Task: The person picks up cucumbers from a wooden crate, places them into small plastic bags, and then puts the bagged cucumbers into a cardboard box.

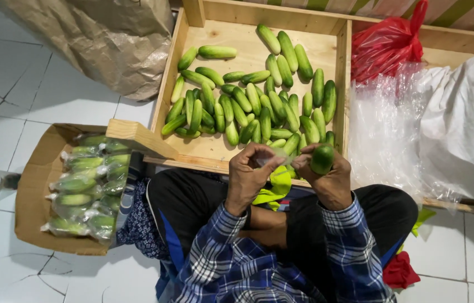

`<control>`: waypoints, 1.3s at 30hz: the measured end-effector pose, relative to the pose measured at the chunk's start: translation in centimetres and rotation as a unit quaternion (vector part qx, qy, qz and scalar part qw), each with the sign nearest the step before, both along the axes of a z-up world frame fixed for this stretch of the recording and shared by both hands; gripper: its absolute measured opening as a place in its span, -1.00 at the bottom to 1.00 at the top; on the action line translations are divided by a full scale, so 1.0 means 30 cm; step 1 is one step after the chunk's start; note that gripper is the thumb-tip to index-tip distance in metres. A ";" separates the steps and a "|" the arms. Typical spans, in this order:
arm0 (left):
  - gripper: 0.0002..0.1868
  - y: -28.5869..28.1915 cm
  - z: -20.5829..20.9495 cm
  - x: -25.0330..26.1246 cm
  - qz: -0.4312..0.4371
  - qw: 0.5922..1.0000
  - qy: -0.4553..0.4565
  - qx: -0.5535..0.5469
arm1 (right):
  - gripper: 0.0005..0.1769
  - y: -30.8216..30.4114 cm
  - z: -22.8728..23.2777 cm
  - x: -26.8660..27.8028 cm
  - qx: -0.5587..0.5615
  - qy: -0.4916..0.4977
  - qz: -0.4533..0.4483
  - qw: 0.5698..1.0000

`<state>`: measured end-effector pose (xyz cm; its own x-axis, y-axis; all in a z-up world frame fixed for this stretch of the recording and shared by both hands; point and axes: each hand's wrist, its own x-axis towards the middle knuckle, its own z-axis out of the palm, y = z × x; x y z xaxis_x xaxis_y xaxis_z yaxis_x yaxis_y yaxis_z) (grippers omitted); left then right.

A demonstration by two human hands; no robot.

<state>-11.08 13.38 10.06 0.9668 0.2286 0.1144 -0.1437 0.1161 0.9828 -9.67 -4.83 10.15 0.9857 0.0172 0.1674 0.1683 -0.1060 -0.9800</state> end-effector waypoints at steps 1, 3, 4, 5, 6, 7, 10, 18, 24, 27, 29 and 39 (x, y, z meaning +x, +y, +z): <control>-0.72 0.001 0.015 -0.008 0.002 1.000 0.000 0.000 | -0.65 0.011 0.010 -0.005 0.000 0.000 0.002 1.000; -0.81 0.000 0.047 -0.025 0.010 0.998 0.029 -0.059 | -0.56 0.027 0.032 -0.018 0.030 -0.009 -0.009 0.999; -0.81 0.001 0.042 -0.030 0.010 0.998 0.029 -0.060 | -0.56 0.037 0.034 -0.019 0.029 -0.009 -0.009 0.999; -0.85 -0.001 0.036 -0.036 0.000 0.999 0.024 -0.045 | -0.57 0.044 0.036 -0.022 0.028 -0.016 -0.019 0.999; -0.87 -0.003 0.029 -0.041 -0.011 0.999 0.019 -0.031 | -0.59 0.051 0.038 -0.024 0.027 -0.023 -0.029 0.999; -0.87 -0.002 0.040 -0.056 -0.011 0.999 0.020 -0.031 | -0.59 0.046 0.046 -0.026 0.026 -0.022 -0.029 0.999; -0.90 0.002 0.042 -0.076 -0.038 0.998 0.021 -0.041 | -0.66 0.057 0.092 -0.026 -0.011 -0.065 -0.052 0.996; -0.91 -0.072 0.010 -0.113 0.163 0.985 0.045 0.005 | -0.54 0.176 -0.011 -0.119 -0.007 -0.075 -0.123 0.990; -0.94 -0.107 -0.039 -0.160 0.137 0.987 0.081 0.007 | -0.68 0.180 -0.031 -0.117 0.060 0.026 -0.172 0.983; -0.90 -0.086 -0.007 -0.150 0.144 0.987 0.069 -0.033 | -0.69 0.154 -0.054 -0.119 -0.062 -0.043 -0.152 0.985; -0.92 -0.078 -0.013 -0.158 0.143 0.986 0.075 0.031 | -0.70 0.160 -0.055 -0.130 -0.061 -0.051 -0.151 0.985; -0.90 -0.042 0.063 -0.172 0.182 0.981 0.058 0.025 | -0.72 0.153 0.000 -0.127 -0.102 -0.047 -0.150 0.982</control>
